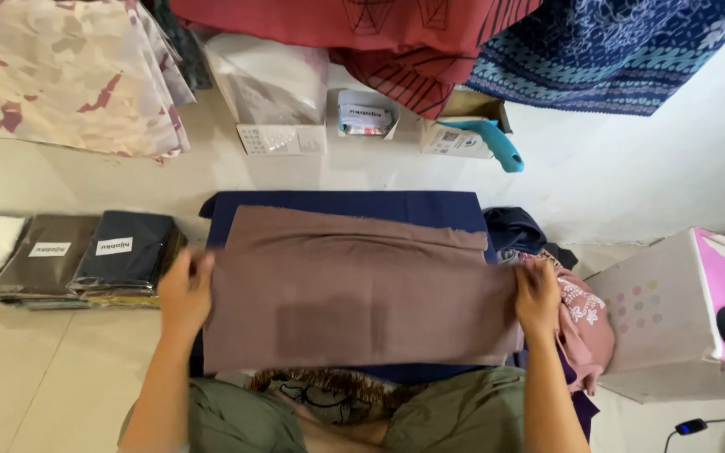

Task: Cleaning fabric with a lint roller and folding it into a square shape.

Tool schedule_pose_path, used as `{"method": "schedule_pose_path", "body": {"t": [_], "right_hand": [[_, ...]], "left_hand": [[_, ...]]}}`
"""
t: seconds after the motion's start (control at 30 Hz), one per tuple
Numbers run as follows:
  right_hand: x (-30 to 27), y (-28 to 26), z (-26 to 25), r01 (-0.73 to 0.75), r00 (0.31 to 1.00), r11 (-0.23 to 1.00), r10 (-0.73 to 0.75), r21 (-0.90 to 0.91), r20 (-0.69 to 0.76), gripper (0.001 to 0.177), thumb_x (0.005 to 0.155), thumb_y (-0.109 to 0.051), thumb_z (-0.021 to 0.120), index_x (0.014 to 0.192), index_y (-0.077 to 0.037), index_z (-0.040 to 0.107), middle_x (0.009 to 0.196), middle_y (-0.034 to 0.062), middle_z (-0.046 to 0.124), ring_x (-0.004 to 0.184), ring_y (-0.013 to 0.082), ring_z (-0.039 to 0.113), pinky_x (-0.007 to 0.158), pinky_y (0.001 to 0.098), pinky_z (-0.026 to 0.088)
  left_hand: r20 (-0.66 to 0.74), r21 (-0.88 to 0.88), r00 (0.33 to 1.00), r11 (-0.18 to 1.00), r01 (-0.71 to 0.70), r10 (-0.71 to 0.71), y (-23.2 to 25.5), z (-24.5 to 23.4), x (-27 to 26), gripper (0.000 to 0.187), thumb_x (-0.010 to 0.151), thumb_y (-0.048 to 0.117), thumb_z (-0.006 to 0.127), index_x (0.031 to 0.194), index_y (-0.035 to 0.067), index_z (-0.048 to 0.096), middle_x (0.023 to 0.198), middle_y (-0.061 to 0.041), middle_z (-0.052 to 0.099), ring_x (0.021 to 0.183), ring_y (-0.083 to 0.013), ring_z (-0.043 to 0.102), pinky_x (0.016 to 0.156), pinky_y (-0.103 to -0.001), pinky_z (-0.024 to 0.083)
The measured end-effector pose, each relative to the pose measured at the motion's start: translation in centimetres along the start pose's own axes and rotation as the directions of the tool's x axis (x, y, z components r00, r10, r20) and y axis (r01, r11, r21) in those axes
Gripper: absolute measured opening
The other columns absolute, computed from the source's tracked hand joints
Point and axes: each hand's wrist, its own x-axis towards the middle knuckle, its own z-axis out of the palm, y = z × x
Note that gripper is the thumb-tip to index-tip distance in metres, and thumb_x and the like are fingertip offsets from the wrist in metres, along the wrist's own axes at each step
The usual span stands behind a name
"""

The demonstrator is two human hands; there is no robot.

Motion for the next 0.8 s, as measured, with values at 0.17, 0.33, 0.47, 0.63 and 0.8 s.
{"method": "schedule_pose_path", "body": {"t": [0.17,0.33,0.47,0.63,0.8], "right_hand": [[4.8,6.8,6.7,-0.017,0.981,0.935,-0.054,-0.356,-0.189,0.02,0.102,-0.003,0.066,0.112,-0.017,0.055,0.099,0.0112,0.073,0.096,0.041,0.071,0.085,0.0487,0.053],[3.7,6.1,9.9,-0.079,0.997,0.912,0.078,-0.402,-0.021,0.021,0.095,0.0,0.056,0.107,-0.016,0.048,0.1,0.0225,0.073,0.099,0.0507,0.068,0.093,0.0574,0.048],[3.1,6.5,10.1,-0.12,0.992,0.88,0.126,-0.46,-0.018,0.026,0.089,0.0,0.061,0.105,-0.018,0.053,0.097,0.0086,0.076,0.096,0.039,0.071,0.09,0.0493,0.049],[2.5,5.4,10.1,-0.115,0.991,0.906,0.133,-0.407,0.018,0.032,0.087,0.0,0.056,0.118,-0.008,0.056,0.103,0.0186,0.072,0.094,0.044,0.066,0.086,0.0492,0.049],[2.3,5.9,8.0,-0.18,0.983,0.937,0.159,-0.298,-0.094,0.014,0.102,-0.01,0.054,0.115,-0.008,0.052,0.097,0.0153,0.07,0.08,0.0371,0.068,0.075,0.048,0.05]], "left_hand": [[-0.14,0.069,0.987,0.996,-0.064,0.073,0.0,6.5,5.6,0.046,0.118,0.045,0.034,0.127,0.008,0.06,0.112,-0.023,0.072,0.103,-0.0437,0.07,0.09,-0.053,0.055],[-0.049,0.194,0.977,0.961,-0.196,0.209,-3.5,9.7,5.2,0.031,0.112,0.028,0.047,0.115,0.002,0.064,0.097,-0.025,0.072,0.095,-0.0441,0.072,0.09,-0.052,0.055],[-0.03,0.385,0.962,0.891,-0.24,0.272,-6.8,11.7,5.0,0.03,0.111,0.035,0.044,0.122,0.012,0.061,0.094,-0.007,0.073,0.093,-0.0254,0.075,0.099,-0.04,0.054],[-0.084,0.327,0.968,0.924,-0.197,0.236,-6.2,11.9,4.5,0.022,0.101,0.021,0.059,0.117,0.007,0.061,0.08,-0.015,0.07,0.074,-0.0342,0.067,0.08,-0.044,0.052],[-0.205,0.131,0.976,0.99,-0.05,0.077,-6.3,9.3,3.1,0.022,0.107,0.024,0.056,0.121,0.007,0.06,0.095,-0.016,0.074,0.078,-0.0411,0.07,0.069,-0.048,0.053]]}}
